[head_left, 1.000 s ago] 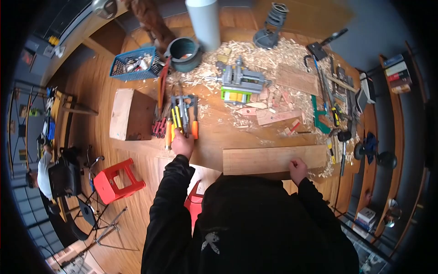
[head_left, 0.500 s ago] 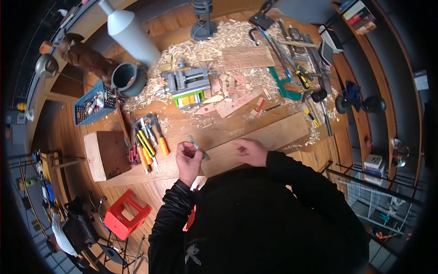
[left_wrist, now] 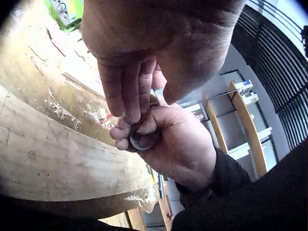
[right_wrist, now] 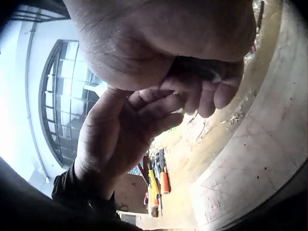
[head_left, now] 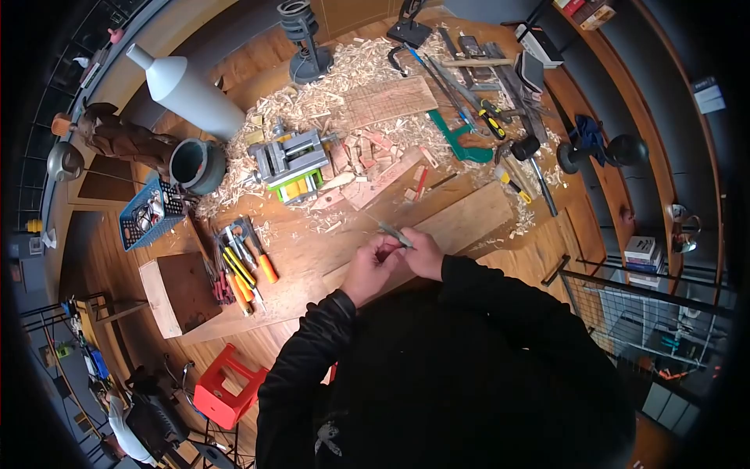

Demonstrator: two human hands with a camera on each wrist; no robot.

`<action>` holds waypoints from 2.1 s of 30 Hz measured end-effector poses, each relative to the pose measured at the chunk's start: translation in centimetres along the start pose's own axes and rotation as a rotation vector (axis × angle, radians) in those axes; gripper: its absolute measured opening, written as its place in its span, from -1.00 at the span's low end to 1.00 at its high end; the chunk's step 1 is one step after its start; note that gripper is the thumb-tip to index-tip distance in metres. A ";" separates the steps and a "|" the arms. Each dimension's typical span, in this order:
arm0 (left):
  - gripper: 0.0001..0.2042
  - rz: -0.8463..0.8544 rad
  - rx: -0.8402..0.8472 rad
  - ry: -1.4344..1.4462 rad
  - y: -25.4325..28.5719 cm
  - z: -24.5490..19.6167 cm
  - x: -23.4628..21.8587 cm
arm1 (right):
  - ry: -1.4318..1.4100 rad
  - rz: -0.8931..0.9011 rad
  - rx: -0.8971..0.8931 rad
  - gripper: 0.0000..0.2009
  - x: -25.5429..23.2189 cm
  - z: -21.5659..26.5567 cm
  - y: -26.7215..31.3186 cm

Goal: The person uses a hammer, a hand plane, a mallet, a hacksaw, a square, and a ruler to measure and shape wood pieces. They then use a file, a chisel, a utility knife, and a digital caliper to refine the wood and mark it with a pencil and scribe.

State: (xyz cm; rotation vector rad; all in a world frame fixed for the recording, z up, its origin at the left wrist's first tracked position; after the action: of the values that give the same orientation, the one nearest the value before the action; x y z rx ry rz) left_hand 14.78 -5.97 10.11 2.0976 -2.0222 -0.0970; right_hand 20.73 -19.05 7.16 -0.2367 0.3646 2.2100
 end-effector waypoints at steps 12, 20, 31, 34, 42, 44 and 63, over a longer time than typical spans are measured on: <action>-0.91 -0.058 -0.131 -0.236 -1.5 5.3 -1.1 | -0.095 -0.279 0.122 -0.92 -8.3 -6.9 3.4; -0.85 -0.066 -0.181 -0.510 -2.5 6.9 -1.1 | -0.033 -0.303 0.285 -0.90 -13.9 -10.2 7.9; -0.80 -0.038 -0.211 -0.622 -2.6 9.4 -0.9 | -0.136 -0.499 0.475 -0.92 -18.7 -13.5 11.7; -0.79 -0.038 -0.203 -0.662 -2.6 9.7 -1.0 | -0.096 -0.448 0.504 -0.93 -18.9 -15.6 12.3; -0.79 -0.022 -0.171 -0.658 -2.6 10.4 -1.3 | 0.018 -0.377 0.562 -0.95 -17.6 -16.9 13.7; -0.80 -0.012 -0.175 -0.672 -2.6 10.3 -1.3 | 0.027 -0.357 0.561 -0.95 -17.4 -17.4 14.2; -0.87 0.054 -0.109 -0.655 -2.9 10.7 -1.6 | 0.268 -0.277 0.658 -0.76 -16.2 -17.1 15.8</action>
State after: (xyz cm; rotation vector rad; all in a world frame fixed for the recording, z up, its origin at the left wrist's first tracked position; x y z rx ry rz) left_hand 15.36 -5.51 -1.04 2.1161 -2.3269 -0.9741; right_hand 18.88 -46.06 -1.31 -0.2038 1.1063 1.6822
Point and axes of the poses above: each hand's wrist, its own y-axis away from the middle knuckle, its own x-axis out of the palm, z = x × y, the point moved 4 cm from there along -y, towards the middle knuckle, and after that the axes turned 1 degree about x, right-handed, at the moved point
